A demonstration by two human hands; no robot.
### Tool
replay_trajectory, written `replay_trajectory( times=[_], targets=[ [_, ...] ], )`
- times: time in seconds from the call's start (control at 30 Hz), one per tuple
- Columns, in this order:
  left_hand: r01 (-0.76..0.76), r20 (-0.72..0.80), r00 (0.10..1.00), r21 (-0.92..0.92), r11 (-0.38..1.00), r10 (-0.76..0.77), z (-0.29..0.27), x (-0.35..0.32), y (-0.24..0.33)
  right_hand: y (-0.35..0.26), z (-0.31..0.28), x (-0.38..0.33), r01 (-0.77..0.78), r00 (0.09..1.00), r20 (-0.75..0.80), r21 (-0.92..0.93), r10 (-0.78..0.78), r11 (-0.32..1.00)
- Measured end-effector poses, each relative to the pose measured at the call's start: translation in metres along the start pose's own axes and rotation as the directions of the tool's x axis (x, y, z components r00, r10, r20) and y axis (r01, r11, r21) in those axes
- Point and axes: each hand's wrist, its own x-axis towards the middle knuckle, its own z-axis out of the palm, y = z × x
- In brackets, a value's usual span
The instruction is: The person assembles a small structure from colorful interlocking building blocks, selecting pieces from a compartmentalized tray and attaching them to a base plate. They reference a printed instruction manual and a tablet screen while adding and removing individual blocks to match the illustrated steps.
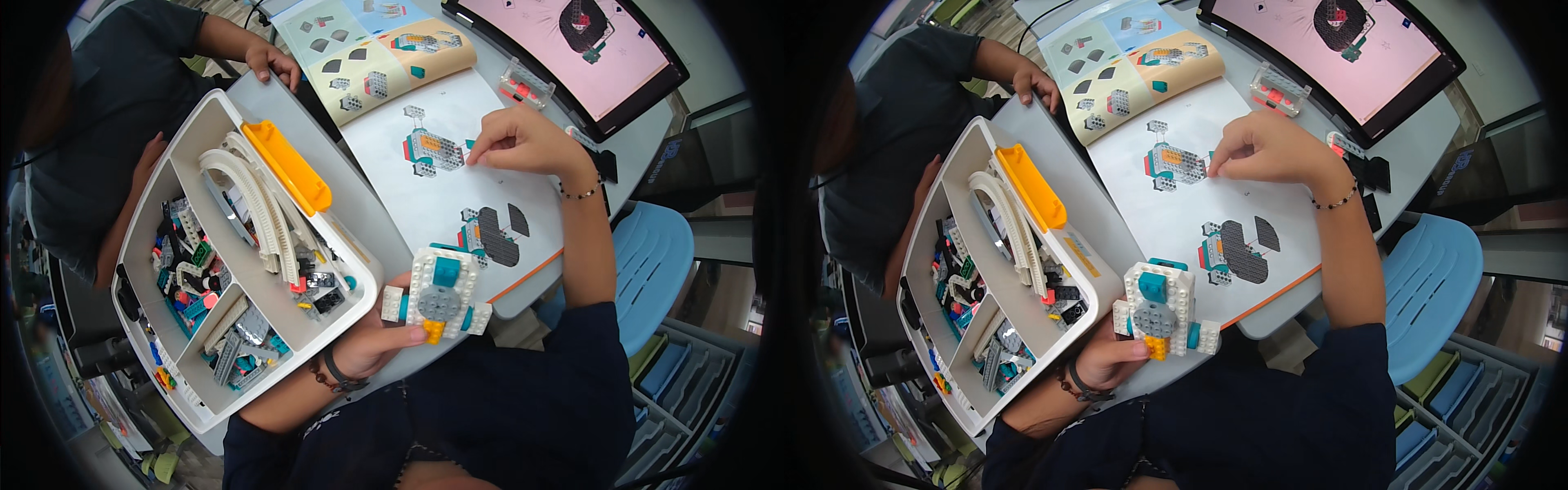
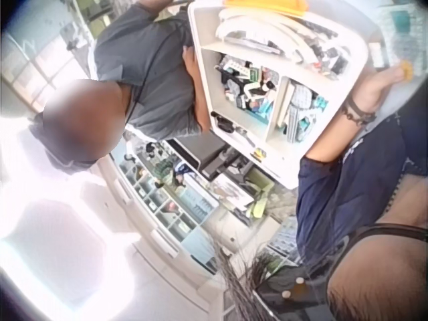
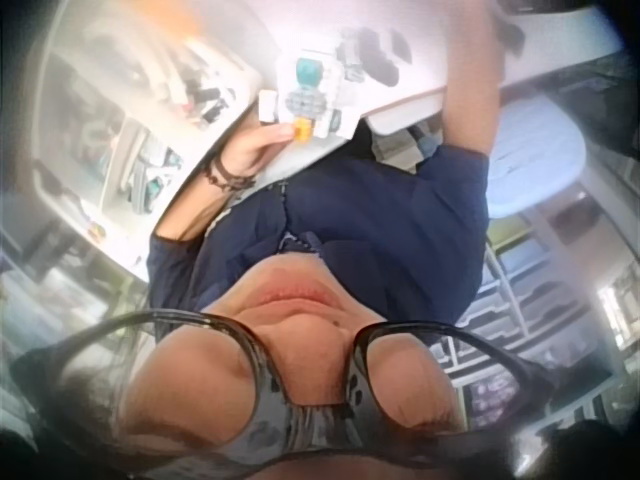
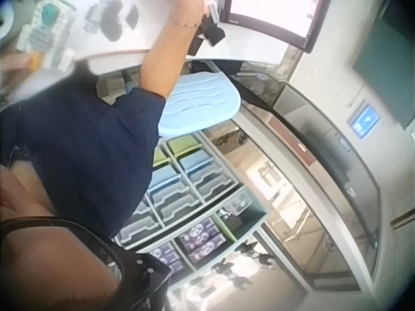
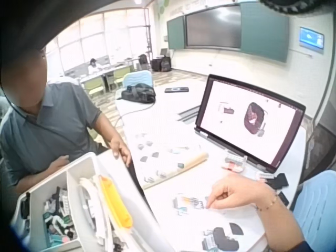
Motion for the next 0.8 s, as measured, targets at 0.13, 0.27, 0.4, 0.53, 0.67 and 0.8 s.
replay_trajectory(
  times=[0.13,0.27,0.4,0.53,0.67,0.8],
  targets=[
    [-0.007,0.021,1.000,0.002,1.000,0.007,0.001,0.002,0.001,-0.004,0.002,0.001,-0.002,1.000,0.000,-0.108,0.002,0.994],
    [-0.002,0.004,1.000,0.025,1.000,0.002,-0.002,0.000,-0.001,-0.001,0.001,0.002,-0.001,1.000,0.001,-0.118,0.001,0.993],
    [0.007,0.021,1.000,0.030,1.000,-0.008,0.000,0.002,0.001,-0.002,0.000,0.002,-0.019,1.000,0.010,-0.117,0.020,0.993],
    [0.005,0.038,0.999,0.033,0.999,-0.006,0.002,0.003,0.003,0.002,0.001,0.003,-0.036,0.999,-0.035,-0.049,0.034,0.998],
    [0.011,0.047,0.999,0.039,0.999,-0.013,0.001,0.003,0.003,0.005,0.000,0.004,-0.061,0.997,-0.052,0.004,0.061,0.998],
    [0.014,0.040,0.999,0.029,0.999,-0.015,-0.001,0.003,0.002,0.013,0.001,0.006,-0.045,0.995,-0.084,0.100,0.054,0.994]
  ],
)
